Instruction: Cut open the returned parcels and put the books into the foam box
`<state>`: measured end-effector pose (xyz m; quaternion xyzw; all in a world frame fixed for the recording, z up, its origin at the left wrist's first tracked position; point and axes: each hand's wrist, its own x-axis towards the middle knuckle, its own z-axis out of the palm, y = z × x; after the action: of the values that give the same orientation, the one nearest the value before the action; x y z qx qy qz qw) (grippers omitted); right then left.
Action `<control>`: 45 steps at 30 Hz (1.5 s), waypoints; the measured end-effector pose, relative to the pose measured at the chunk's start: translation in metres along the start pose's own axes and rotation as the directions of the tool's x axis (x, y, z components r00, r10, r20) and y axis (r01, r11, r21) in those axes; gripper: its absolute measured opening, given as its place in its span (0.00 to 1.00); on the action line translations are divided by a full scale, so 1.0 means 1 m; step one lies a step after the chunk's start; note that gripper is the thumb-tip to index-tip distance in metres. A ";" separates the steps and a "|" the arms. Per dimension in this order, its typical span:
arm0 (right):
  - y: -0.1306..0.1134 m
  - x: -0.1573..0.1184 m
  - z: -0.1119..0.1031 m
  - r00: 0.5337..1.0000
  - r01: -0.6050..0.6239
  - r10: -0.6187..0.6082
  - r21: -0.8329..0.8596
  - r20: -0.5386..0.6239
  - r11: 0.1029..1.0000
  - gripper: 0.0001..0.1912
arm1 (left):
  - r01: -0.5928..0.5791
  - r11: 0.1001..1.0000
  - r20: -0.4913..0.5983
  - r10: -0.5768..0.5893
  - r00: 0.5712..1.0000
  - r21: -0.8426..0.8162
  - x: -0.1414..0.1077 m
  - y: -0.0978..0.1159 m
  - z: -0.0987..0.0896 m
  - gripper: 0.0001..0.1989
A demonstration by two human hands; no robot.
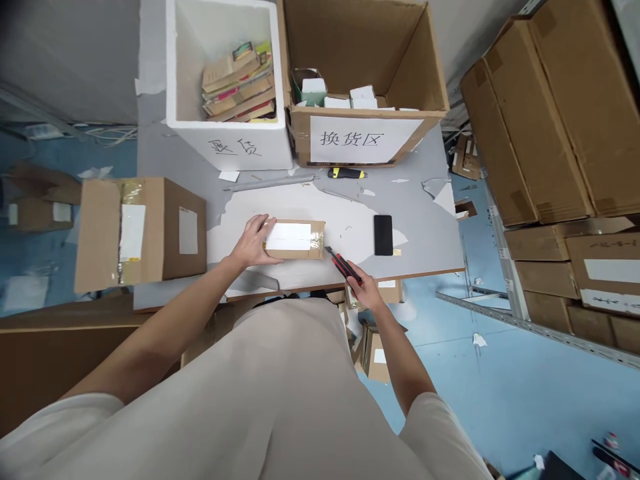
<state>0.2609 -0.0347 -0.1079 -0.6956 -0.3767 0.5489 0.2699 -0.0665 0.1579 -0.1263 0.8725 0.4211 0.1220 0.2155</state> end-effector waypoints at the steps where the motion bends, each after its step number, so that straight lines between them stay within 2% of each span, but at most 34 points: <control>1: 0.004 0.001 0.002 0.997 0.017 -0.019 -0.026 -0.069 1.000 0.39 | 0.000 1.000 0.004 0.000 1.000 0.008 -0.001 0.000 0.000 0.60; 3: 0.010 0.011 0.009 0.979 0.035 -0.066 -0.157 -0.195 0.987 0.35 | 0.011 1.000 0.017 -0.012 1.000 0.025 -0.002 0.001 -0.001 0.61; 5: 0.012 0.030 0.019 0.957 -0.005 -0.102 -0.367 -0.271 0.930 0.31 | 0.038 0.998 0.038 -0.040 0.998 0.054 -0.004 0.004 -0.003 0.62; 9: 0.007 0.078 0.039 0.955 -0.139 -0.083 -0.674 -0.286 0.726 0.30 | 0.093 0.987 0.071 -0.102 0.992 0.129 -0.007 0.014 -0.006 0.60; 11: 0.007 0.094 0.045 0.960 -0.158 -0.073 -0.738 -0.271 0.656 0.31 | 0.107 0.983 0.073 -0.119 0.990 0.149 -0.009 0.018 -0.007 0.60; 13: 0.011 0.101 0.050 0.968 -0.147 -0.068 -0.768 -0.240 0.624 0.31 | 0.119 0.980 0.068 -0.132 0.989 0.158 -0.010 0.021 -0.007 0.59; 17: 0.021 0.101 0.051 0.978 -0.099 -0.086 -0.788 -0.189 0.607 0.31 | 0.132 0.978 0.037 -0.140 0.990 0.162 -0.012 0.024 -0.004 0.59; 19: 0.024 0.101 0.039 0.976 -0.063 -0.126 -0.777 -0.180 0.627 0.31 | 0.127 0.981 0.015 -0.130 0.991 0.144 -0.011 0.023 -0.002 0.59; 21: 0.026 0.105 0.017 0.952 -0.089 -0.162 -0.742 -0.259 0.664 0.31 | 0.107 0.988 -0.005 -0.107 0.994 0.114 -0.011 0.021 0.000 0.60; 23: 0.027 0.112 -0.014 0.884 -0.225 -0.138 -0.665 -0.447 0.712 0.34 | 0.087 0.992 -0.022 -0.085 0.996 0.089 -0.010 0.020 0.002 0.61; 25: 0.028 0.123 -0.046 0.783 -0.395 -0.036 -0.541 -0.622 0.743 0.40 | 0.086 0.993 -0.037 -0.083 0.996 0.083 -0.011 0.019 0.004 0.61; 27: 0.028 0.136 -0.070 0.723 -0.496 0.067 -0.449 -0.688 0.744 0.48 | 0.088 0.992 -0.048 -0.084 0.995 0.086 -0.011 0.020 0.006 0.61; 30: 0.025 0.155 -0.084 0.722 -0.532 0.150 -0.403 -0.676 0.744 0.48 | 0.106 0.990 -0.053 -0.101 0.993 0.090 -0.011 0.022 0.007 0.61; 35: 0.022 0.170 -0.082 0.683 -0.569 0.239 -0.299 -0.691 0.766 0.43 | 0.147 0.985 -0.049 -0.143 0.988 0.088 -0.006 0.022 0.010 0.62; 41: 0.029 0.169 -0.081 0.706 -0.532 0.161 -0.366 -0.690 0.764 0.39 | 0.156 0.983 -0.058 -0.151 0.987 0.092 -0.002 0.019 0.011 0.62; 45: 0.035 0.162 -0.081 0.749 -0.487 0.110 -0.430 -0.653 0.760 0.43 | 0.167 0.981 -0.049 -0.163 0.985 0.098 -0.001 0.020 0.011 0.62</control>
<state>0.3654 0.0814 -0.2065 -0.9317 -0.2979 0.2009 0.0533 -0.0492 0.1427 -0.1268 0.8419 0.5019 0.0997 0.1715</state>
